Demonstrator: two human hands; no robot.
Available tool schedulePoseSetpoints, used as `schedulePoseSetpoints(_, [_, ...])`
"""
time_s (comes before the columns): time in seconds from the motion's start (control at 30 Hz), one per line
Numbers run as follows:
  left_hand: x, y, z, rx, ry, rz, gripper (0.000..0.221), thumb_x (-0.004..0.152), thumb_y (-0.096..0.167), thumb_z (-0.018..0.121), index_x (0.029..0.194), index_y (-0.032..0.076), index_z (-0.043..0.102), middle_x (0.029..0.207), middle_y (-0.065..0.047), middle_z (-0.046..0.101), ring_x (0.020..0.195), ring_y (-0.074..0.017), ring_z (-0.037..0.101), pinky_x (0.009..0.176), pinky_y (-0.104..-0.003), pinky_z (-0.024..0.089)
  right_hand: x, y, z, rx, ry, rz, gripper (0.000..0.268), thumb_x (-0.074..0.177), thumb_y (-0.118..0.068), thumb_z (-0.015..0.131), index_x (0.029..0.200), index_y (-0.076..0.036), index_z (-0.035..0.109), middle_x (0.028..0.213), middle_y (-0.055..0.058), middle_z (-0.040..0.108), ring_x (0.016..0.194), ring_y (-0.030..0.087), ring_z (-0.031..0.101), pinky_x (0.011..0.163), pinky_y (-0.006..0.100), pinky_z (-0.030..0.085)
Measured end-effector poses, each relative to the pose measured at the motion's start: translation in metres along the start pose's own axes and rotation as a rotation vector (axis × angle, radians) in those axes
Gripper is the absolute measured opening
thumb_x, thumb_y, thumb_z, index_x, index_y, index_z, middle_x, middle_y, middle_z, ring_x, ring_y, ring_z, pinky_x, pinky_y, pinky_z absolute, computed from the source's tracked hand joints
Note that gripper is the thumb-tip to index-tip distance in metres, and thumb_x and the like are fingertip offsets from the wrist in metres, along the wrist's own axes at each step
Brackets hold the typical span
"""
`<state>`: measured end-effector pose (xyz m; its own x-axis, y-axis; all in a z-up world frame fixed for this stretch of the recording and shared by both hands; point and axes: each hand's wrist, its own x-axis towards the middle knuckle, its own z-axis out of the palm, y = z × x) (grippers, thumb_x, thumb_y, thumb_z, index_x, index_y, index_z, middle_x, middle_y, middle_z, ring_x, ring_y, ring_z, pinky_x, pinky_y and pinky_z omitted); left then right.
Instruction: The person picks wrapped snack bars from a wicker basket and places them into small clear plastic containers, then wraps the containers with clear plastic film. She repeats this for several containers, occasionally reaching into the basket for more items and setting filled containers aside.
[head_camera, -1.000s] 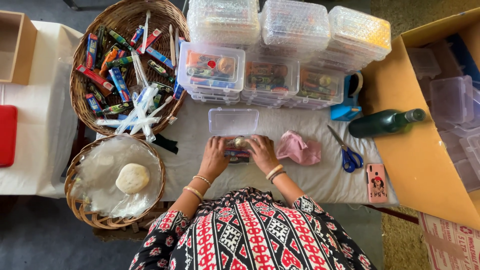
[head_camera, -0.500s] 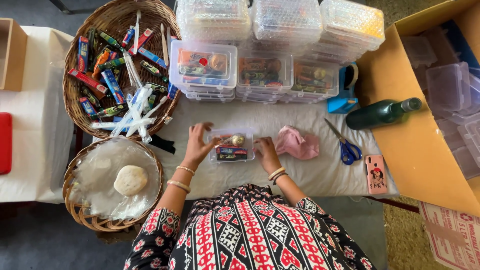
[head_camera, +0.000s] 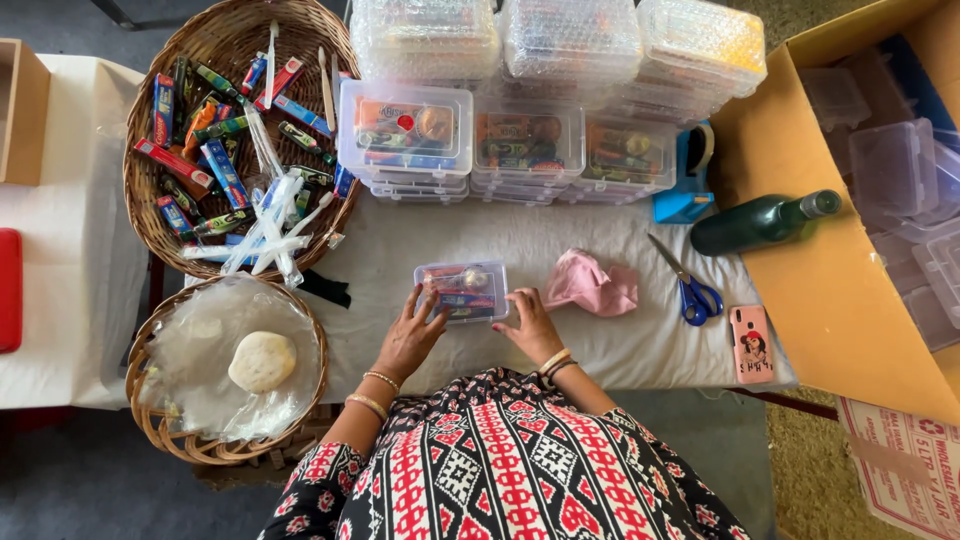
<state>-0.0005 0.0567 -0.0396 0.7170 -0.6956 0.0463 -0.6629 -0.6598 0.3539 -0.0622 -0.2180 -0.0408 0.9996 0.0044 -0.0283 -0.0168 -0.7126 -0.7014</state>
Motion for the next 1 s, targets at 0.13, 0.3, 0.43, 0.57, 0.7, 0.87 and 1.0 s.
schedulePoseSetpoints(0.13, [-0.002, -0.006, 0.007, 0.040, 0.008, 0.026, 0.041, 0.092, 0.028, 0.068, 0.131, 0.018, 0.061, 0.152, -0.014, 0.045, 0.148, -0.0415, 0.030, 0.101, -0.044, 0.052, 0.005, -0.012, 0.002, -0.188, 0.004, -0.122, 0.060, 0.071, -0.030, 0.088, 0.113, -0.002, 0.055, 0.122, 0.015, 0.048, 0.113, 0.030, 0.054, 0.098, 0.038, 0.052])
schedulePoseSetpoints(0.3, [-0.007, -0.020, 0.012, 0.098, 0.046, 0.081, 0.048, 0.090, 0.035, 0.068, 0.127, 0.006, 0.060, 0.153, -0.013, 0.046, 0.150, -0.0328, 0.029, 0.109, -0.040, 0.045, 0.006, -0.026, -0.001, -0.297, -0.066, -0.174, 0.049, 0.075, -0.023, 0.086, 0.110, -0.004, 0.056, 0.119, 0.010, 0.050, 0.109, 0.030, 0.055, 0.098, 0.040, 0.050])
schedulePoseSetpoints(0.43, [-0.011, -0.034, 0.022, 0.134, 0.079, 0.146, 0.043, 0.090, 0.032, 0.068, 0.121, 0.004, 0.061, 0.152, -0.013, 0.048, 0.151, -0.0301, 0.028, 0.115, -0.038, 0.040, 0.008, -0.026, -0.001, -0.289, -0.073, -0.156, 0.047, 0.075, -0.021, 0.085, 0.109, -0.005, 0.056, 0.118, 0.010, 0.051, 0.108, 0.031, 0.055, 0.095, 0.040, 0.050])
schedulePoseSetpoints(0.57, [-0.007, -0.038, 0.021, 0.117, 0.000, 0.137, 0.029, 0.093, 0.028, 0.068, 0.107, 0.004, 0.060, 0.149, -0.015, 0.051, 0.153, -0.0311, 0.027, 0.120, -0.038, 0.035, 0.013, -0.025, -0.001, -0.304, -0.089, -0.178, 0.046, 0.076, -0.021, 0.085, 0.108, -0.005, 0.057, 0.115, 0.010, 0.052, 0.107, 0.031, 0.054, 0.095, 0.039, 0.050])
schedulePoseSetpoints(0.7, [-0.006, -0.032, 0.007, 0.071, -0.040, 0.141, 0.033, 0.092, 0.030, 0.068, 0.104, 0.001, 0.060, 0.143, -0.018, 0.052, 0.151, -0.0341, 0.028, 0.121, -0.042, 0.032, 0.011, -0.021, 0.002, -0.312, -0.074, -0.237, 0.045, 0.076, -0.020, 0.084, 0.107, -0.005, 0.057, 0.111, 0.009, 0.053, 0.105, 0.030, 0.054, 0.095, 0.039, 0.050])
schedulePoseSetpoints(0.87, [-0.009, -0.024, -0.007, -0.026, 0.001, 0.142, 0.039, 0.090, 0.032, 0.070, 0.107, -0.002, 0.061, 0.141, -0.022, 0.052, 0.149, -0.0375, 0.028, 0.119, -0.044, 0.032, 0.008, -0.013, 0.006, -0.402, -0.067, -0.311, 0.038, 0.079, -0.011, 0.081, 0.108, -0.006, 0.058, 0.110, 0.008, 0.053, 0.105, 0.029, 0.054, 0.094, 0.036, 0.052])
schedulePoseSetpoints(1.0, [-0.013, -0.027, 0.015, -0.200, 0.067, 0.035, 0.039, 0.089, 0.030, 0.074, 0.111, 0.000, 0.062, 0.143, -0.020, 0.052, 0.150, -0.0366, 0.031, 0.119, -0.044, 0.036, 0.010, -0.017, 0.005, -0.364, -0.036, -0.287, 0.039, 0.077, -0.008, 0.080, 0.108, -0.006, 0.058, 0.112, 0.008, 0.054, 0.106, 0.029, 0.055, 0.092, 0.037, 0.053])
